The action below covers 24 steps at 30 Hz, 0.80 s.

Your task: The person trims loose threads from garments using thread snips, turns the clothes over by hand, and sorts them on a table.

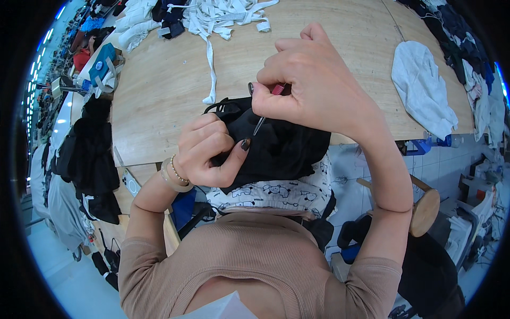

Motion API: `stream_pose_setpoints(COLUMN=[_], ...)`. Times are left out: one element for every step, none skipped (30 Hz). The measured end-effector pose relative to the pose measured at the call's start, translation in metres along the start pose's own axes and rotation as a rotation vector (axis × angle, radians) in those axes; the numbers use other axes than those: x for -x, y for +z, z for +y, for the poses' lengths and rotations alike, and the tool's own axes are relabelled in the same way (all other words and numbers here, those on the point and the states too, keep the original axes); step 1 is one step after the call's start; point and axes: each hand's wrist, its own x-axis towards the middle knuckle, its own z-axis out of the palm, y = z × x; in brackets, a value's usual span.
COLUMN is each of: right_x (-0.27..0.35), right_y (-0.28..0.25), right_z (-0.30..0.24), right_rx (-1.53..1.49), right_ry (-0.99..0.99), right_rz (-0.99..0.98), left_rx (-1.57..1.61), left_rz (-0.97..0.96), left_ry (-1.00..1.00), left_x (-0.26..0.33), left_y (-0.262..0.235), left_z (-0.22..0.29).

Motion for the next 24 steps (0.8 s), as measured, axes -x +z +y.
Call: stream_pose_setpoints(right_x=[0.000,0.001,0.000,0.000,0.000,0.000,0.000,0.000,0.000,0.001,0.002,0.003,0.004,0.004,0.004,0.004,0.005,0.005,0.005,0.005,0.006,0.007,0.008,0.008], right_y=[0.002,0.003,0.005,0.007,0.009,0.012,0.015,0.018,0.021,0.023,0.025,0.026,0.027,0.029,0.030,0.030,0.029,0.027,0.026,0.025,0.025,0.025,0.025,0.025], right_z=[0.002,0.003,0.004,0.005,0.007,0.009,0.010,0.013,0.016,0.018,0.018,0.017,0.016,0.015,0.014,0.012,0.011,0.010,0.009,0.009,0.008,0.008,0.008,0.008], right_rx=[-0.066,-0.066,-0.115,-0.165,-0.166,-0.226,-0.287,-0.286,-0.397,-0.507,-0.507,-0.606,-0.703,-0.704,-0.643,-0.581,-0.580,-0.473,-0.366,-0.367,-0.367,-0.367,-0.367,-0.365], right_ry=[0.007,0.008,0.020,0.032,0.031,0.024,0.017,0.017,0.036,0.054,0.055,0.146,0.239,0.240,0.191,0.143,0.145,0.121,0.097,0.096,0.120,0.144,0.145,0.153], right_rz=[-0.002,-0.001,-0.021,-0.040,-0.041,-0.039,-0.038,-0.038,-0.092,-0.146,-0.146,-0.224,-0.303,-0.304,-0.233,-0.162,-0.162,-0.137,-0.112,-0.112,-0.130,-0.147,-0.147,-0.151], left_rx=[0.005,0.010,0.009,0.014,0.018,0.019,0.031,0.043,0.044,0.059,0.074,0.074,0.063,0.053,0.054,0.050,0.046,0.045,0.041,0.036,0.038,0.033,0.029,0.029], left_rz=[-0.005,-0.009,-0.009,-0.009,-0.009,-0.009,0.005,0.018,0.019,0.014,0.009,0.009,0.014,0.018,0.018,0.020,0.022,0.022,0.017,0.012,0.012,0.007,0.003,0.003], left_ry=[0.014,0.027,0.026,0.023,0.019,0.020,0.008,-0.004,-0.005,-0.039,-0.073,-0.074,-0.050,-0.026,-0.027,-0.019,-0.011,-0.012,-0.019,-0.026,-0.026,-0.021,-0.017,-0.016], left_x=[0.001,0.001,0.001,0.001,0.002,0.002,0.001,0.001,0.002,0.003,0.004,0.004,0.004,0.003,0.003,0.003,0.003,0.004,0.006,0.006,0.006,0.006,0.007,0.006], left_y=[-0.001,-0.001,-0.001,-0.001,-0.001,-0.001,0.000,0.000,0.001,0.001,0.001,0.002,0.002,0.003,0.003,0.004,0.004,0.004,0.005,0.005,0.005,0.005,0.006,0.006], left_z=[-0.001,-0.001,-0.001,-0.001,-0.001,0.000,0.000,0.000,0.001,0.002,0.002,0.001,0.001,0.001,0.000,0.000,-0.001,-0.001,-0.001,-0.002,-0.002,-0.002,-0.002,-0.002])
